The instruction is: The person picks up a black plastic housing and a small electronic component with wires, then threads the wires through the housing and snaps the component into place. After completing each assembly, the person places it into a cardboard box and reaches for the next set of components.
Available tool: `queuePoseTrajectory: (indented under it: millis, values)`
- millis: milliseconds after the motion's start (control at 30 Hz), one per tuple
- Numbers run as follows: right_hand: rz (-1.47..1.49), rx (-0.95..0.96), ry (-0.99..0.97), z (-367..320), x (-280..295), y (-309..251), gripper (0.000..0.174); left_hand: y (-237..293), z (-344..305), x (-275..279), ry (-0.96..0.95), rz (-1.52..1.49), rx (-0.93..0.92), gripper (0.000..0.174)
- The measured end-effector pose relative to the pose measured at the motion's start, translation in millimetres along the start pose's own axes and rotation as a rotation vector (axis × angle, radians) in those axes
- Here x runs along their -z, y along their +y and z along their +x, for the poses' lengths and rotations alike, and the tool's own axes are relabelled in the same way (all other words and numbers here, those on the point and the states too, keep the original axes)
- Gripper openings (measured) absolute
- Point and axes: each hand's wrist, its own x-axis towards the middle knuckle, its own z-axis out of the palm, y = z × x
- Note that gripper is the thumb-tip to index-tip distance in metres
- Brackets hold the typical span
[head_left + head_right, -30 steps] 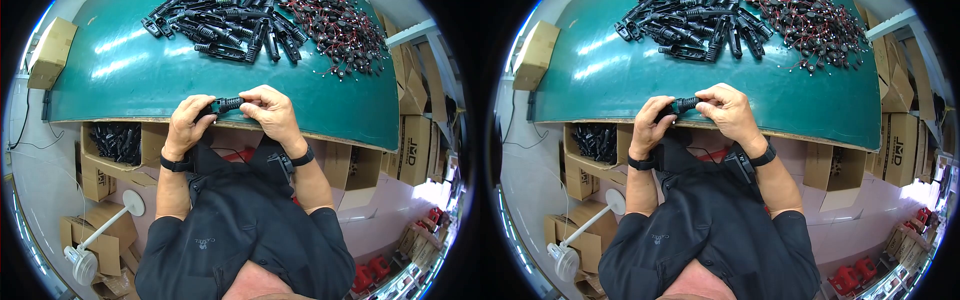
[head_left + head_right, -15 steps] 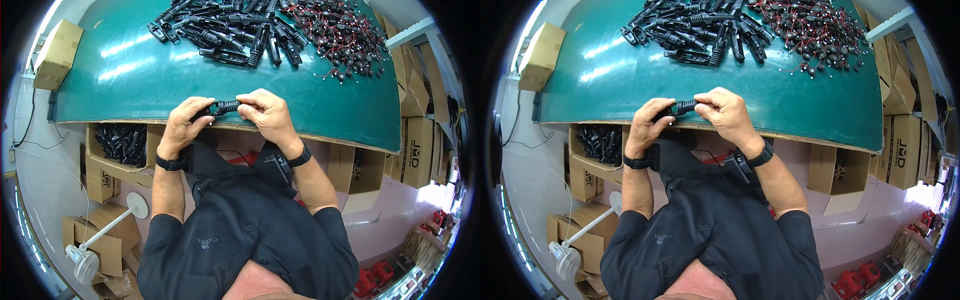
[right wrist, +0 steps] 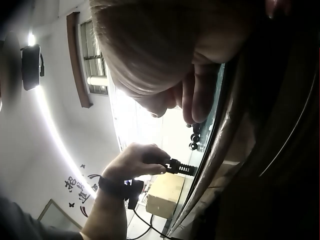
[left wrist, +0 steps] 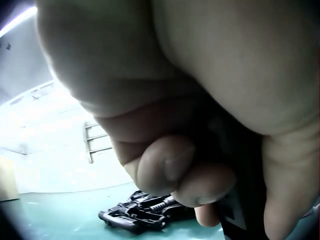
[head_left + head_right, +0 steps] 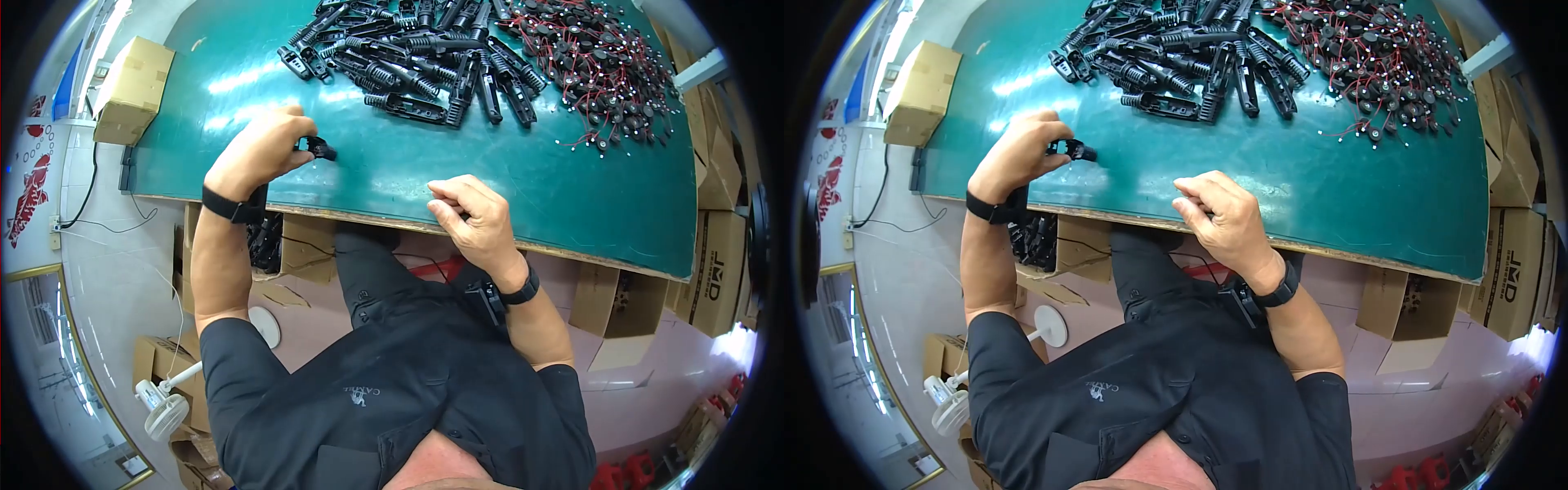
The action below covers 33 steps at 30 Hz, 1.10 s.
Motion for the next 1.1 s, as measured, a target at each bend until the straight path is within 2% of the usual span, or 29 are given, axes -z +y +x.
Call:
queuePoseTrajectory:
  millis: [100, 367, 467, 533, 633, 733, 867, 900, 967, 1000, 1067, 1100]
  values:
    - [0.028, 0.004, 0.011, 0.8, 1.7, -1.9, 0.023, 5.6, 11.2, -2.9, -0.069, 0.069, -0.036, 0.030]
    - [0.059, -0.039, -0.021, 4.0, 4.6, -1.6, 0.023, 3.0, 15.2, -4.8, -0.098, -0.003, 0.013, 0.032]
    - [0.059, -0.041, -0.030, 6.0, 4.3, -1.9, 0.023, -3.3, 10.0, -7.7, -0.033, -0.025, -0.030, 0.031]
    - [0.056, -0.018, -0.064, 5.8, 4.4, -5.2, 0.023, -4.8, 0.1, -11.8, 0.017, -0.069, 0.021, 0.031]
    - [-0.001, -0.050, -0.059, 3.3, 4.2, -4.1, 0.020, -14.2, -44.3, -24.3, 0.103, -0.120, 0.137, 0.033]
    - [0.065, -0.041, -0.046, -5.9, 1.4, 11.9, 0.018, -52.5, -139.0, -86.5, 0.422, -0.398, 0.345, 0.035]
    - [-0.008, -0.010, -0.076, -5.2, 1.6, 7.5, 0.017, -81.2, -282.7, -212.1, 0.858, -0.970, 0.915, 0.034]
    - [-0.004, 0.001, -0.095, -5.0, 1.1, 7.1, 0.017, -88.4, -298.4, -238.0, 0.876, -0.968, 0.929, 0.034]
    - [-0.002, -0.029, -0.084, -5.0, -0.2, 4.9, 0.017, -103.4, -322.3, -275.4, 0.874, -0.913, 1.180, 0.034]
    - [-0.003, -0.042, -0.074, -3.0, -1.1, 3.7, 0.017, -120.6, -328.8, -290.7, 0.892, -0.913, 1.184, 0.034]
    - [-0.017, -0.027, -0.081, -1.2, -1.1, 4.8, 0.016, -168.4, -324.9, -306.2, 0.932, -0.805, 1.220, 0.046]
    - [-0.030, -0.025, -0.076, -1.4, -2.2, 6.5, 0.016, -190.9, -314.7, -297.9, 1.069, -0.707, 1.193, 0.052]
